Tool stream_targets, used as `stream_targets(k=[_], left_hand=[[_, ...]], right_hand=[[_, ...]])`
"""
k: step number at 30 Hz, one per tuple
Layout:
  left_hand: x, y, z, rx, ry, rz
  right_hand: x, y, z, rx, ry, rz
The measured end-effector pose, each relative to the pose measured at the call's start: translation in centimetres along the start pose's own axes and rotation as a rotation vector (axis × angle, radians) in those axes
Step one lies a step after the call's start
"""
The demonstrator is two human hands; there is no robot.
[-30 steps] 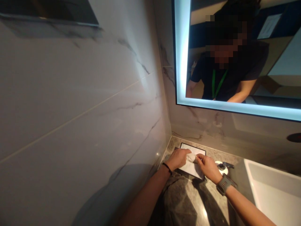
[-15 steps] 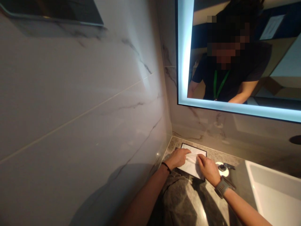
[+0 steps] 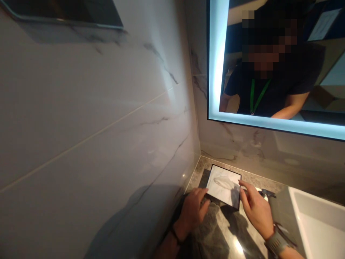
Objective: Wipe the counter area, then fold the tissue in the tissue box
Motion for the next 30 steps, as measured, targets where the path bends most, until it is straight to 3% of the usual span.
stream_targets(k=[3,5,7,9,12,14,16,18,20,22,23,24,26,28,30], left_hand=[[5.4,-4.9,8.0,-0.101,-0.303,-0.223],[8.2,-8.2,11.7,-0.206,-0.431,-0.332],[8.8,-10.5,13.5,-0.326,-0.367,-0.439],[7.5,-11.4,13.2,-0.436,-0.182,-0.510],[4.0,-10.2,8.9,-0.487,0.092,-0.451],[1.8,-8.5,3.1,-0.423,0.234,-0.367],[0.3,-6.8,-4.1,-0.299,0.304,-0.344],[0.3,-5.8,-11.5,-0.143,0.221,-0.418],[1.4,-5.7,-17.2,-0.028,0.038,-0.502],[2.8,-6.4,-20.0,0.010,-0.095,-0.548],[3.4,-6.8,-20.1,0.002,-0.124,-0.560],[3.9,-7.3,-19.4,-0.017,-0.131,-0.572],[4.6,-8.1,-15.6,-0.071,-0.131,-0.612],[5.3,-8.9,-9.1,-0.147,-0.110,-0.680],[5.9,-10.0,-0.9,-0.246,-0.078,-0.780]], right_hand=[[0.2,-1.1,2.4,-0.210,0.000,0.083],[1.2,-1.8,3.4,-0.321,-0.064,0.193],[2.3,-2.3,3.6,-0.388,-0.117,0.309],[3.0,-2.3,3.5,-0.400,-0.136,0.410],[3.3,-1.8,3.2,-0.393,-0.121,0.508],[3.3,-1.6,3.2,-0.405,-0.096,0.542],[3.4,-1.6,3.2,-0.419,-0.094,0.564],[3.6,-1.6,3.2,-0.422,-0.106,0.581],[3.8,-1.7,3.2,-0.420,-0.124,0.590],[3.9,-1.6,3.4,-0.412,-0.140,0.587],[4.0,-1.5,3.5,-0.401,-0.156,0.581],[4.1,-1.3,3.7,-0.383,-0.172,0.572],[4.4,-1.0,4.2,-0.329,-0.195,0.551],[4.7,-0.8,4.6,-0.289,-0.195,0.522],[5.1,-0.8,4.7,-0.289,-0.177,0.486]])
Point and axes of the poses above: each hand's wrist, its own z-axis away from the middle knuckle, its own x-axis out of the palm, y = z × x, the point moved 3 cm from there along -z, towards the middle knuckle, and after that the axes turned 7 degrees about z, right-handed, at the moved point
